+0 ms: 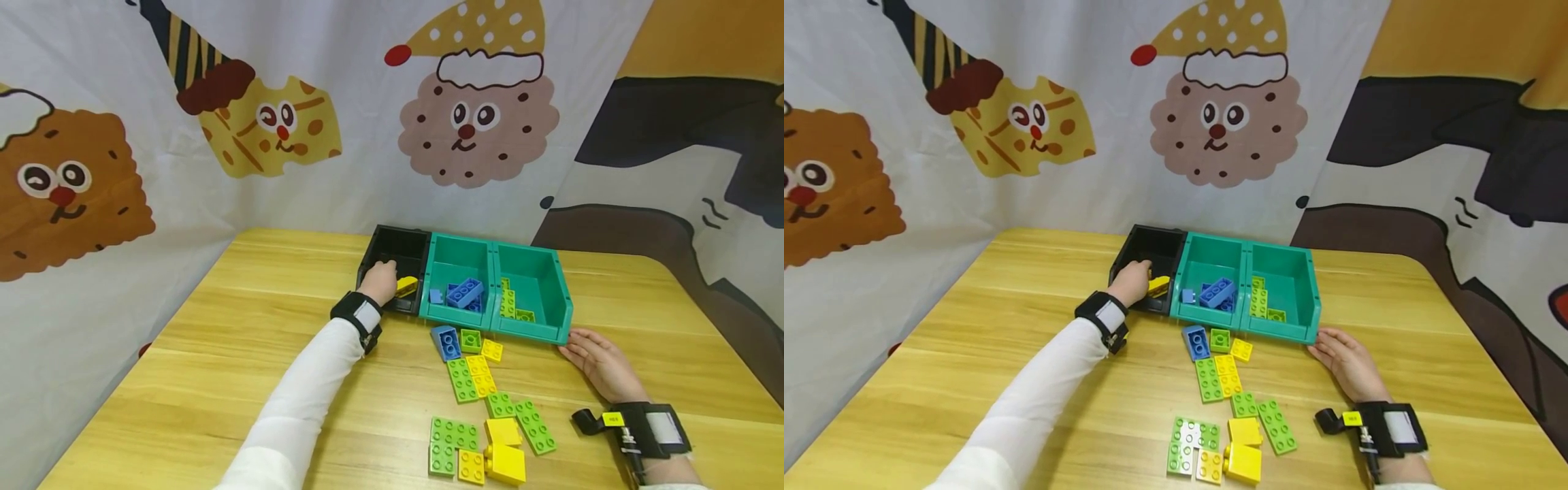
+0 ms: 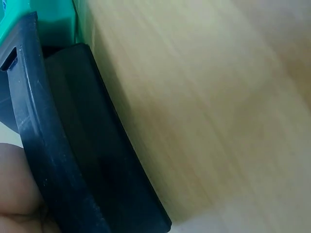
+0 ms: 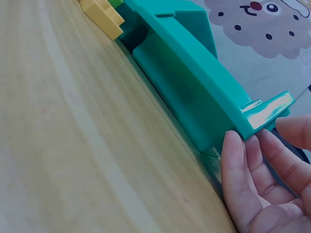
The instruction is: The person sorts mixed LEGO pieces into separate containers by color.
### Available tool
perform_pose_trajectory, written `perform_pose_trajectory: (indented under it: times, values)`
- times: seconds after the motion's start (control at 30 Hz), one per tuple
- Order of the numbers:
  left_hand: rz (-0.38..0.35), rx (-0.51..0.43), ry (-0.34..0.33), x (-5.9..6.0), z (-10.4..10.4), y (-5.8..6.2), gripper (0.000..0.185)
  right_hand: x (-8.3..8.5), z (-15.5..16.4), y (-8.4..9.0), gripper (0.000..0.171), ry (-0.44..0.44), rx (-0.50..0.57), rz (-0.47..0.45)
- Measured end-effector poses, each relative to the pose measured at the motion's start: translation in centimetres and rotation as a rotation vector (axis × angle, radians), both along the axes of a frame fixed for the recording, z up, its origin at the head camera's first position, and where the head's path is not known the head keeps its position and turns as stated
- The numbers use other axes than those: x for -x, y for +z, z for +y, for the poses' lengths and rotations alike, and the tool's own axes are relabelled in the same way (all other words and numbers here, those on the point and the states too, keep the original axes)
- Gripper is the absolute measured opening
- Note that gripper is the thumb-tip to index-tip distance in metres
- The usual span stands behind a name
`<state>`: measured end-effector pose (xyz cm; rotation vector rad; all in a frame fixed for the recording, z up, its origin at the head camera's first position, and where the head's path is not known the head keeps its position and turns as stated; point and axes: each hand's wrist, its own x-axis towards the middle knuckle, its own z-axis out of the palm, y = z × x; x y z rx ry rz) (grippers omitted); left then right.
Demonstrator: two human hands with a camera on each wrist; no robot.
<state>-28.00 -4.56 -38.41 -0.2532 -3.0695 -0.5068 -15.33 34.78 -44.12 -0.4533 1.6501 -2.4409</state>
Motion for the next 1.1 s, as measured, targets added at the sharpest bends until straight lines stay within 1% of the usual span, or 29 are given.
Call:
perform_pose_trajectory:
  times: [0.1, 0.23, 0.33, 0.47, 0.6, 0.73, 0.87, 1.0, 1.1]
  values:
    - [0.017, -0.033, 0.004, -0.1, 0.0, -0.1, 0.034, 0.0, 0.0, -0.1, 0.034, 0.004, 0.002, 0.003]
    - [-0.003, -0.077, 0.004, -0.4, 0.2, 0.1, 0.038, 0.1, 0.1, -0.1, 0.035, 0.011, 0.011, 0.006]
    - [-0.010, -0.108, -0.008, -0.7, 0.3, 0.4, 0.041, 0.0, 0.1, 0.0, 0.033, 0.001, -0.003, -0.006]
    - [0.019, -0.162, -0.019, -1.1, 0.3, 0.7, 0.045, 0.0, 0.0, 0.0, 0.032, -0.015, -0.017, -0.016]
    - [0.046, -0.230, -0.032, -1.8, 0.4, 0.8, 0.050, 0.0, -0.1, 0.0, 0.032, -0.024, -0.005, -0.018]
    - [0.080, -0.304, -0.060, -3.0, 0.4, 0.9, 0.057, 0.0, -0.2, 0.0, 0.032, -0.033, 0.012, -0.019]
    - [0.128, -0.359, -0.115, -4.6, 0.5, 1.1, 0.058, 0.0, -0.2, -0.1, 0.033, -0.028, 0.034, -0.010]
    - [0.152, -0.389, -0.172, -6.0, 0.7, 1.1, 0.055, -0.1, -0.2, -0.1, 0.033, -0.026, 0.044, -0.009]
    - [0.156, -0.391, -0.214, -7.1, 0.9, 1.1, 0.054, -0.1, -0.2, -0.1, 0.033, -0.029, 0.032, -0.015]
